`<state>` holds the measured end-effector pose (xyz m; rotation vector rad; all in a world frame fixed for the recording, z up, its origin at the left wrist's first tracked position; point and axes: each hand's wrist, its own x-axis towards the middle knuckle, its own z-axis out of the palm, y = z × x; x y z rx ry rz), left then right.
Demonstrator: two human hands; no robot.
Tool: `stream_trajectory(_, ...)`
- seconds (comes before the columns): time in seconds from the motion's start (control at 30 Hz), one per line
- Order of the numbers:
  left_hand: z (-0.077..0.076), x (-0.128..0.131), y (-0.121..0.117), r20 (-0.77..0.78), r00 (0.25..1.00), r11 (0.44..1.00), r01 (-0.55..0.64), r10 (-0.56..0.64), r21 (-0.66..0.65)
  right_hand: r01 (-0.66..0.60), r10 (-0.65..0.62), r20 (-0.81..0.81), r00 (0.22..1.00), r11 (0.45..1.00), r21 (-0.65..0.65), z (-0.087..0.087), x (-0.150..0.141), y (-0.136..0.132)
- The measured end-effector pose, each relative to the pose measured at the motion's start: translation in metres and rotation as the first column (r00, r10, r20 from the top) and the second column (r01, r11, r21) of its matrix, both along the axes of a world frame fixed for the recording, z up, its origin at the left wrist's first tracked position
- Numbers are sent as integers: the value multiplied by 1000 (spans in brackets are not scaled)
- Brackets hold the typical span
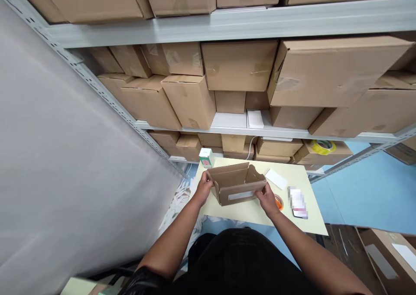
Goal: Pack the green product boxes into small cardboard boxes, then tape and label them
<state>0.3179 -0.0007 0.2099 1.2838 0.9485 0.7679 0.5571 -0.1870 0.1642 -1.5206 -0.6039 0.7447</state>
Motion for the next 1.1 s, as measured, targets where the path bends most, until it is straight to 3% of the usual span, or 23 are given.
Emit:
stream_trajectory(0.13, -4, 21, 0, 103, 995, 999, -9, 13, -39, -57, 59, 42, 997, 998, -33, 1, 12, 1)
stream_trajectory(0.23, -6, 28, 7, 176, 983, 996, 61, -49, -63, -115, 116, 100, 988, 993, -14, 3, 12, -1)
stream_trajectory(0.37, -10, 29, 17, 228, 966, 985, 144, -120, -93, -57, 50, 150, 987, 997, 43, 7, 6, -4)
stream_trajectory(0.47, -16, 27, 26, 204, 958, 972, 222, -203, -77, 72, -73, 6, 997, 996, 52, 9, 0, -1)
stream_trajectory(0.6, -34, 21, 41, 81, 961, 962, 267, -263, -53, 213, -226, -247, 942, 974, -79, 8, -6, 11)
stream_trajectory(0.7, -52, 16, 47, 44, 952, 952, 305, -304, -24, 252, -278, -181, 943, 955, -155, 4, -8, 19)
stream_trajectory(0.83, -71, 10, 47, 3, 914, 914, 406, -406, 30, 195, -208, -39, 977, 957, -213, -2, -12, 24)
stream_trajectory(1.1, -77, 10, 47, -78, 902, 902, 430, -426, 50, 168, -132, 150, 980, 951, -260, -12, -1, 19)
